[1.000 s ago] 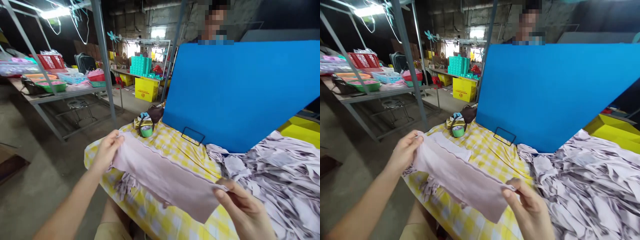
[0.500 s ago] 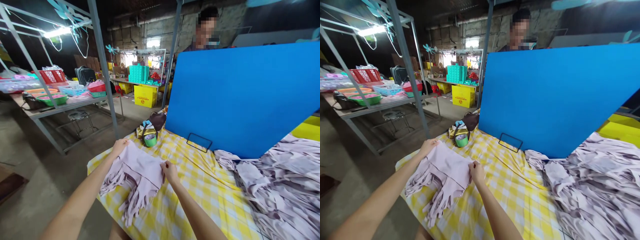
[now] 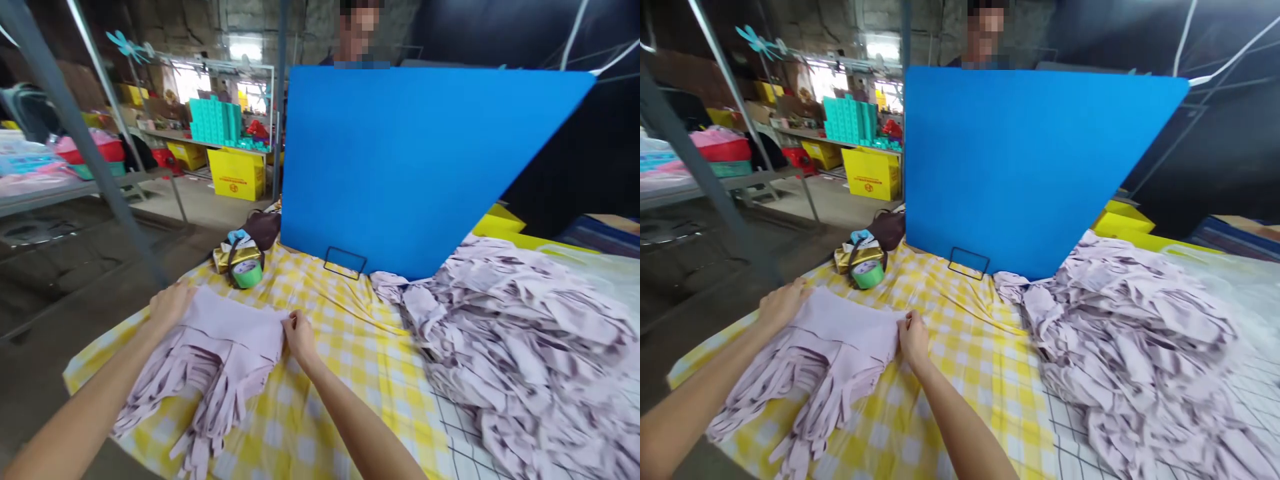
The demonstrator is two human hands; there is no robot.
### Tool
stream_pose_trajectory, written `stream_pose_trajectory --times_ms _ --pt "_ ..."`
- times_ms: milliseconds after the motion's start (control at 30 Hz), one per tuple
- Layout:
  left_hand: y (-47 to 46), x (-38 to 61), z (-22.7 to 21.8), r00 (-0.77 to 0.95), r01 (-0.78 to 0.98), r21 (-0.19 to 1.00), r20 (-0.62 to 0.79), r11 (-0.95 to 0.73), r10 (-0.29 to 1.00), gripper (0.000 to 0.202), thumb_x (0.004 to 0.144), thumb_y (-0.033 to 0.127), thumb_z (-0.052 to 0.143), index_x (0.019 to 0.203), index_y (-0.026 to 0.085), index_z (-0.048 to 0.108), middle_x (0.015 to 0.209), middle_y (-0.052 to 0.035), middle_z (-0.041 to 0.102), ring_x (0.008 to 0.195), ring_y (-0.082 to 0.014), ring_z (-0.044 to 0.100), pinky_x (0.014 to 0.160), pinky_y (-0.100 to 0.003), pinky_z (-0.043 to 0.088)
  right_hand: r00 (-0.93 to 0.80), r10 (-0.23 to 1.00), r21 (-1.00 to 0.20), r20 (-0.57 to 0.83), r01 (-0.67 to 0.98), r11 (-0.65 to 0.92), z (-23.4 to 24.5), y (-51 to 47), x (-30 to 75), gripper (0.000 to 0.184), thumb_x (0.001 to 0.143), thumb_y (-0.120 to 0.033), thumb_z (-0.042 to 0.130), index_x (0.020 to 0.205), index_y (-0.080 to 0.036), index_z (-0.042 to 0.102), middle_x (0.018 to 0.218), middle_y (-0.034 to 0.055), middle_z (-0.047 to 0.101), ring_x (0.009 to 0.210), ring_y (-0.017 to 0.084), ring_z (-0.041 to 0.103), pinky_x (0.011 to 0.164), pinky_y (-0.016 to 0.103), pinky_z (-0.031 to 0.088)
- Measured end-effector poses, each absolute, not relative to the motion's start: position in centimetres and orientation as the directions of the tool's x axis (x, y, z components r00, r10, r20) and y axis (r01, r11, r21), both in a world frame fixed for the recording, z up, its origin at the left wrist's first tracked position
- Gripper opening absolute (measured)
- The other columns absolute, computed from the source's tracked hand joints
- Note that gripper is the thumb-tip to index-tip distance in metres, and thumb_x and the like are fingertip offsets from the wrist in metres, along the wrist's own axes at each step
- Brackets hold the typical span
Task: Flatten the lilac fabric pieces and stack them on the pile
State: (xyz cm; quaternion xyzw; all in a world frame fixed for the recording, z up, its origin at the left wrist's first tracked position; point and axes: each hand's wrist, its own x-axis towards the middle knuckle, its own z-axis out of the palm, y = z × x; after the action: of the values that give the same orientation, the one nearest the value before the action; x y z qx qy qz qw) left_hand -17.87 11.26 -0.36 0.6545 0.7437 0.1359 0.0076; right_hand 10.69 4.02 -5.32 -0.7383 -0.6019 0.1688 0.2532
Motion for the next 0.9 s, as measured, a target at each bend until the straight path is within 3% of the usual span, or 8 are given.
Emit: stream_pose_trajectory --times_ms 167,267,400,533,600,667,767,900 --pt "9.4 -17.0 0.9 0.010 0.995 -0.097 0.346 0.025 0.938 0.044 0.086 0.035 0.029 0.119 0.011 0.045 0.098 -0.0140 0.059 0.090 -0.0300 0.055 0.073 -0.038 0.044 0.391 0.901 -0.407 0.188 0.866 -0.291 -3.7 2.8 21.0 0.031 0.078 -0.015 0.047 0.107 -0.014 0.055 0.109 0.0132 0.057 0.103 0.025 0.050 0.085 0.034 0.035" --pt "7.7 -14.9 1.7 0.066 0.995 -0.091 0.439 -0.029 0.896 0.044 0.086 0.034 0.025 0.117 0.012 0.046 0.099 -0.0140 0.059 0.091 -0.0298 0.054 0.074 -0.039 0.043 0.540 0.792 -0.309 0.284 0.834 -0.457 -2.0 2.1 28.9 0.039 0.079 -0.012 0.041 0.117 -0.006 0.049 0.123 0.0247 0.044 0.117 0.036 0.035 0.091 0.049 0.024" --pt "5.0 -9.8 2.2 0.159 0.958 0.128 0.507 -0.257 0.847 0.038 0.084 0.033 0.033 0.112 0.014 0.051 0.101 -0.0139 0.059 0.099 -0.0294 0.052 0.083 -0.040 0.040 0.547 0.765 -0.235 0.341 0.837 -0.494 -0.2 0.8 35.4 0.032 0.077 -0.005 0.034 0.096 -0.005 0.060 0.111 0.0265 0.052 0.114 0.037 0.035 0.090 0.052 0.019" --pt "1.2 -3.8 0.7 0.205 0.715 0.544 0.437 -0.439 0.876 0.033 0.081 0.033 0.040 0.109 0.019 0.052 0.105 -0.0111 0.058 0.102 -0.0258 0.052 0.089 -0.039 0.039 0.412 0.833 -0.208 0.370 0.910 -0.358 0.5 -1.5 34.1 0.025 0.082 -0.012 0.035 0.080 -0.014 0.060 0.088 0.0152 0.061 0.097 0.030 0.046 0.090 0.046 0.022" --pt "-1.1 -1.0 -0.8 0.263 0.503 0.790 0.246 -0.350 0.933 0.033 0.079 0.034 0.045 0.108 0.021 0.051 0.098 -0.0080 0.059 0.093 -0.0223 0.056 0.085 -0.036 0.044 0.310 0.875 -0.210 0.372 0.946 -0.246 0.2 -3.7 30.7 0.023 0.085 -0.019 0.037 0.078 -0.017 0.059 0.080 0.0105 0.061 0.086 0.025 0.050 0.085 0.039 0.027" --pt "-3.4 1.4 -2.5 0.384 0.262 0.963 -0.040 -0.067 0.922 0.042 0.078 0.040 0.048 0.115 0.020 0.047 0.094 -0.0068 0.059 0.080 -0.0195 0.060 0.077 -0.034 0.048 0.188 0.915 -0.221 0.357 0.969 -0.113 -0.7 -6.8 26.3 0.022 0.085 -0.018 0.038 0.073 -0.020 0.057 0.072 0.0044 0.059 0.074 0.019 0.051 0.076 0.032 0.030" --pt "-6.2 3.6 -4.7 0.468 0.043 0.923 -0.356 0.381 0.809 0.055 0.078 0.049 0.048 0.124 0.018 0.040 0.099 -0.0092 0.059 0.082 -0.0197 0.062 0.072 -0.033 0.050 -0.191 0.907 -0.275 0.376 0.911 0.306 -2.9 -11.8 19.7 0.025 0.087 -0.013 0.037 0.073 -0.021 0.055 0.067 0.0010 0.056 0.065 0.015 0.048 0.066 0.029 0.029" --pt "-7.7 3.5 -5.9 0.331 0.022 0.930 -0.353 0.367 0.875 0.057 0.070 0.039 0.060 0.120 0.017 0.046 0.094 -0.0064 0.062 0.083 -0.0186 0.060 0.074 -0.029 0.047 -0.380 0.823 -0.336 0.422 0.777 0.532 -6.2 -16.8 14.5 0.016 0.084 -0.025 0.049 0.069 -0.021 0.051 0.064 -0.0019 0.054 0.063 0.014 0.047 0.064 0.028 0.030"
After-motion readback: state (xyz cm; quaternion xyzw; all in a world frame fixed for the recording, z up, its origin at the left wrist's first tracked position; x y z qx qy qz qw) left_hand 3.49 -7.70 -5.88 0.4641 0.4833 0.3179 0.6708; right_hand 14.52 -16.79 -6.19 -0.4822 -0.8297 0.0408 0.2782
